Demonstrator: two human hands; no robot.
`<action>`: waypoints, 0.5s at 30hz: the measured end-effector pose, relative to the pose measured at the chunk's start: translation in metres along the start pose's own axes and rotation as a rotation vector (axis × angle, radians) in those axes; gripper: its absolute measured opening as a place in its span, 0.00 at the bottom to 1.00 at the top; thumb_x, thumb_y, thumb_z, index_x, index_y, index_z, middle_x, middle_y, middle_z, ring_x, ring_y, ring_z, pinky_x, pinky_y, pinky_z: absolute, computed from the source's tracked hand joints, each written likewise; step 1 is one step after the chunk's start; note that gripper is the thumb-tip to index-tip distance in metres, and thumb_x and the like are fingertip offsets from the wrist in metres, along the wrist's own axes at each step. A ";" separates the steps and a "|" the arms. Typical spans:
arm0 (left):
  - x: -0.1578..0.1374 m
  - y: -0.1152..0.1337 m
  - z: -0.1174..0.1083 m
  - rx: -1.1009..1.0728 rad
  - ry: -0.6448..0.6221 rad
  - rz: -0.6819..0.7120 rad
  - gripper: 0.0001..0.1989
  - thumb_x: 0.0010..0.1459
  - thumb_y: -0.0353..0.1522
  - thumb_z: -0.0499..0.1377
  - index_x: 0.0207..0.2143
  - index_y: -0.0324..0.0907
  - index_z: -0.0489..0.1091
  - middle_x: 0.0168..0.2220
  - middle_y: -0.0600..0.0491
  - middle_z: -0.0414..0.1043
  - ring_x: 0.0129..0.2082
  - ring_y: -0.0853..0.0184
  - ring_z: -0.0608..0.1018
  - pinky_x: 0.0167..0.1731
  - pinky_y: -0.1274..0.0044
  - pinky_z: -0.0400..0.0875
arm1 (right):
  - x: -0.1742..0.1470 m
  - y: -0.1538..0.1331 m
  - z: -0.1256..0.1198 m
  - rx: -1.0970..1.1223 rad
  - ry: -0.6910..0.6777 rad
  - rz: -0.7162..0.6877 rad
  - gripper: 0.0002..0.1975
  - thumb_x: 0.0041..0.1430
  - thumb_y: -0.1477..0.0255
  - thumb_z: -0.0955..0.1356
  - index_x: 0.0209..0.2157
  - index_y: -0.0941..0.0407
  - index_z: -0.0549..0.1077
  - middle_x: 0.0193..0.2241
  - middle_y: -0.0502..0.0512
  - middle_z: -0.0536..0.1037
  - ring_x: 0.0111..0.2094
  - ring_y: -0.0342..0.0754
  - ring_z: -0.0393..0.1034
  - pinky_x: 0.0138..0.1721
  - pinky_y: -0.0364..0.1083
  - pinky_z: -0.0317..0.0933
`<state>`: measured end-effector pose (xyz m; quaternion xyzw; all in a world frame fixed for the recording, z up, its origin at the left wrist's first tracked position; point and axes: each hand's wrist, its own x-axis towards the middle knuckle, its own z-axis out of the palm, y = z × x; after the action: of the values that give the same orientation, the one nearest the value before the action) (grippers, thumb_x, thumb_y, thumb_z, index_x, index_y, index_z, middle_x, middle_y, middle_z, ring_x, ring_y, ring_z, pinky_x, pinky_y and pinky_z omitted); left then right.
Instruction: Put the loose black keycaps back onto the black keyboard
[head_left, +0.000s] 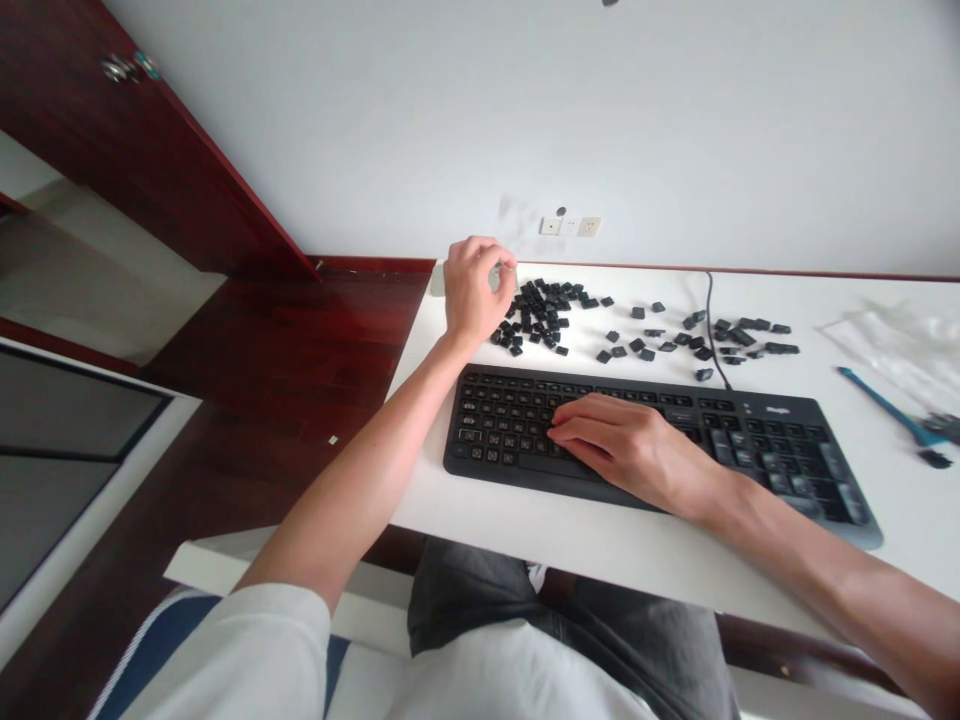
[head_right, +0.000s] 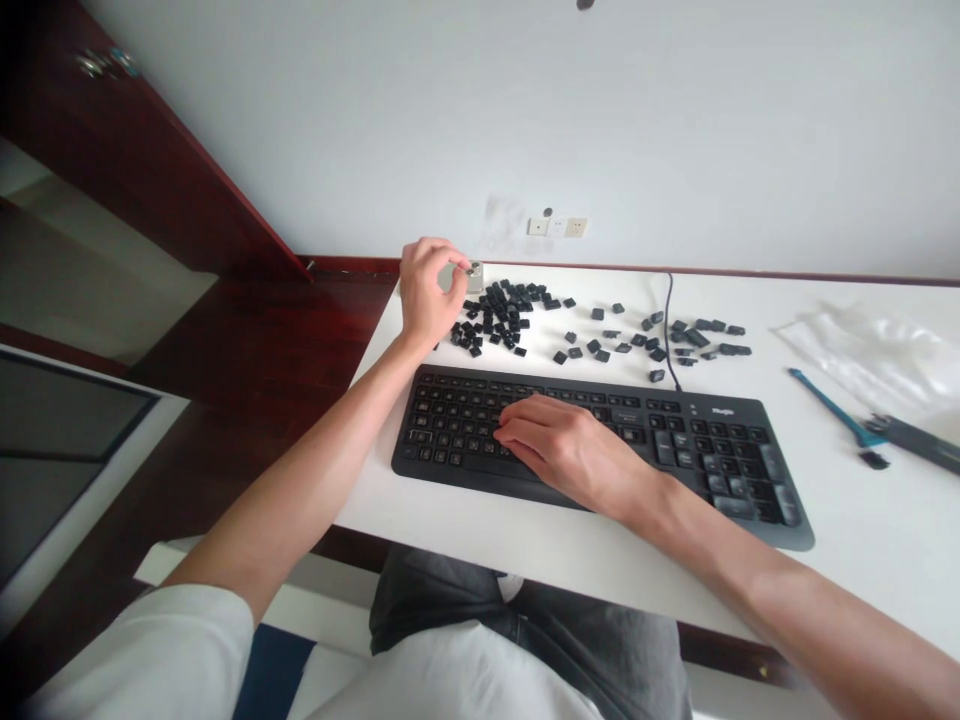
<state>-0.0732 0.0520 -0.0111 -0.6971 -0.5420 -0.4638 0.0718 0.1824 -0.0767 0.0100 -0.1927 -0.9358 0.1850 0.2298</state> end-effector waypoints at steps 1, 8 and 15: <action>0.000 0.000 0.000 -0.007 -0.010 -0.004 0.07 0.66 0.26 0.56 0.37 0.45 0.72 0.43 0.48 0.73 0.54 0.56 0.73 0.57 0.60 0.68 | 0.000 -0.002 -0.001 -0.020 -0.017 -0.001 0.11 0.73 0.77 0.64 0.43 0.55 0.80 0.45 0.61 0.83 0.44 0.53 0.80 0.43 0.51 0.77; -0.002 -0.002 0.005 -0.048 -0.011 -0.027 0.06 0.66 0.27 0.57 0.37 0.44 0.72 0.44 0.48 0.73 0.54 0.55 0.73 0.58 0.60 0.68 | 0.001 -0.012 -0.006 -0.106 -0.122 0.033 0.11 0.70 0.80 0.65 0.43 0.54 0.79 0.41 0.59 0.81 0.41 0.55 0.77 0.39 0.52 0.72; -0.006 -0.005 0.007 -0.038 -0.016 -0.046 0.07 0.68 0.28 0.57 0.36 0.44 0.72 0.43 0.49 0.74 0.52 0.57 0.73 0.57 0.61 0.68 | 0.006 -0.020 -0.005 -0.225 -0.223 -0.002 0.12 0.67 0.84 0.65 0.37 0.55 0.76 0.35 0.59 0.78 0.38 0.55 0.73 0.36 0.52 0.70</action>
<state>-0.0731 0.0543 -0.0210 -0.6894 -0.5496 -0.4699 0.0435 0.1747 -0.0901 0.0245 -0.1948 -0.9705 0.0989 0.1016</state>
